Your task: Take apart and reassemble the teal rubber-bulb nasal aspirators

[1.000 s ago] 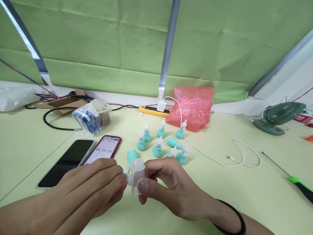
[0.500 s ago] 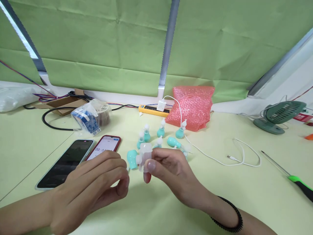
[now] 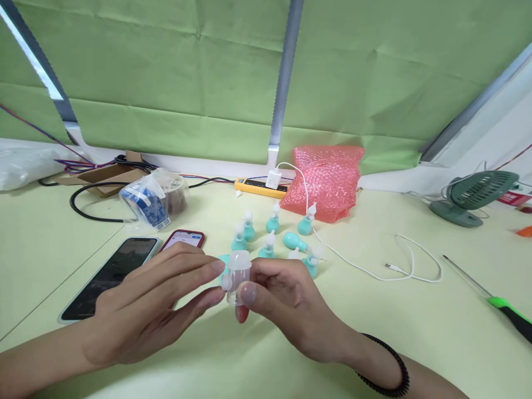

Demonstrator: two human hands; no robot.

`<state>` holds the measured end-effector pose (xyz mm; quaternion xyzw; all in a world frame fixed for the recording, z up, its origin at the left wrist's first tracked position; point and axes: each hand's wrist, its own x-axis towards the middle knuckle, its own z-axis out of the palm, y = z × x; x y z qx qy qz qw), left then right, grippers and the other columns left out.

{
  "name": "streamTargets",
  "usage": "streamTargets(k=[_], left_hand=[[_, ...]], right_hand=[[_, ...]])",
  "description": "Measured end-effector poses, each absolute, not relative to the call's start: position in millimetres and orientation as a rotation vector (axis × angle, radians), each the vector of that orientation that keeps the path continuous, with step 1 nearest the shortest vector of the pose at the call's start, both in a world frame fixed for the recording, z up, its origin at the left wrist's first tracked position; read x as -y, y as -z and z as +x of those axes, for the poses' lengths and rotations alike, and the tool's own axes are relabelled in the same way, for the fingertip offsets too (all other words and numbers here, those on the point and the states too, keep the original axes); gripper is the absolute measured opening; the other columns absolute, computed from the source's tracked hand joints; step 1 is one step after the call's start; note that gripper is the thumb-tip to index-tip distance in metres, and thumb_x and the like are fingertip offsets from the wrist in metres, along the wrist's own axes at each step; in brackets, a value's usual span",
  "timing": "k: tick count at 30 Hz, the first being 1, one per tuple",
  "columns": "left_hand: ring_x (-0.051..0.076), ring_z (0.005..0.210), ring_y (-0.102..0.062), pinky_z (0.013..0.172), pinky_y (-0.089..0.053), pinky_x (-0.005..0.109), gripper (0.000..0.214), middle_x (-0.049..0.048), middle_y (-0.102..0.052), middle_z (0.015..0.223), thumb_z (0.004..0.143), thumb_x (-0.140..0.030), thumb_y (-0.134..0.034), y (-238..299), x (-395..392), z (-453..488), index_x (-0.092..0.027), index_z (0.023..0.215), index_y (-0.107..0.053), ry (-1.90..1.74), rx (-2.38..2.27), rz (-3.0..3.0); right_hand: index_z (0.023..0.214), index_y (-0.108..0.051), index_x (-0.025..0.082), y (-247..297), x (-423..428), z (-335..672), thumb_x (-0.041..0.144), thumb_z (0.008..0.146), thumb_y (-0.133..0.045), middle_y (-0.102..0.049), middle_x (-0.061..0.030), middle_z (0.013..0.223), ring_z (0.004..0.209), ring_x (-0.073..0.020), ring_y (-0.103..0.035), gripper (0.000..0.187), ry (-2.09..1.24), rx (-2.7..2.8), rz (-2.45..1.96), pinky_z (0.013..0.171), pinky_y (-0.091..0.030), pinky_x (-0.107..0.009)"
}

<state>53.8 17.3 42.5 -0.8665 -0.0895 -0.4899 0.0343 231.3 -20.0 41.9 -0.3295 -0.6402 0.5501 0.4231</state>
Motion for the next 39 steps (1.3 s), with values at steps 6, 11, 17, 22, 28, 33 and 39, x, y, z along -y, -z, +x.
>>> streamTargets(k=[6,11,17,22,28,33,39], left_hand=[[0.012,0.059,-0.050,0.048,-0.046,0.023,0.006,0.0073,-0.060,0.060,0.071,-0.001,-0.058,-37,-14,55,-0.005,0.075,-0.058,1.472,0.320,-2.586],[0.011,0.059,-0.051,0.051,-0.048,0.024,0.007,0.0065,-0.060,0.061,0.072,-0.001,-0.057,-39,-16,54,-0.007,0.076,-0.056,1.540,0.278,-2.665],[0.012,0.064,-0.052,0.067,-0.050,0.030,0.012,0.0043,-0.060,0.068,0.073,-0.002,-0.055,-50,-19,45,-0.008,0.084,-0.056,1.346,0.244,-2.859],[0.017,0.068,-0.052,0.060,-0.048,0.031,0.024,0.0069,-0.059,0.073,0.069,-0.001,-0.055,-49,-15,38,-0.007,0.091,-0.054,1.020,0.266,-2.929],[0.016,0.061,-0.053,0.046,-0.044,0.026,0.009,0.0053,-0.059,0.066,0.075,-0.008,-0.046,-43,-14,39,-0.011,0.074,-0.055,1.008,0.208,-2.790],[0.016,0.058,-0.054,0.046,-0.043,0.027,0.003,0.0041,-0.058,0.056,0.071,-0.007,-0.057,-34,-21,47,-0.008,0.072,-0.055,1.184,0.242,-2.425],[0.013,0.057,-0.055,0.051,-0.047,0.025,0.009,0.0038,-0.061,0.058,0.067,-0.003,-0.059,-27,-33,54,-0.010,0.070,-0.054,1.249,0.342,-2.394]], right_hand=[[0.068,-0.055,0.014,-39,19,229,0.029,0.083,-0.047,-0.051,-0.0004,0.061,0.061,-0.0093,-0.047,0.023,-1.354,1.624,-0.860,0.058,-0.037,-0.021],[0.066,-0.054,0.014,-41,20,229,0.030,0.082,-0.047,-0.050,0.0002,0.060,0.059,-0.0090,-0.045,0.023,-1.292,1.664,-0.891,0.056,-0.036,-0.021],[0.064,-0.054,0.013,-49,18,234,0.028,0.081,-0.049,-0.052,-0.0003,0.058,0.056,-0.0085,-0.045,0.023,-1.295,1.785,-0.904,0.054,-0.035,-0.021],[0.064,-0.053,0.013,-50,18,235,0.025,0.080,-0.050,-0.050,-0.0005,0.059,0.057,-0.0085,-0.045,0.020,-1.351,1.815,-0.928,0.054,-0.036,-0.021],[0.065,-0.052,0.013,-49,19,233,0.028,0.079,-0.050,-0.050,-0.0006,0.059,0.057,-0.0091,-0.044,0.021,-1.394,1.767,-0.922,0.054,-0.035,-0.022],[0.067,-0.055,0.014,-37,16,229,0.030,0.082,-0.048,-0.052,-0.0009,0.062,0.061,-0.0103,-0.046,0.023,-1.354,1.644,-0.903,0.058,-0.036,-0.024],[0.073,-0.058,0.016,-20,5,228,0.030,0.083,-0.047,-0.052,0.0000,0.061,0.059,-0.0099,-0.043,0.021,-1.310,1.436,-0.910,0.057,-0.033,-0.024]])
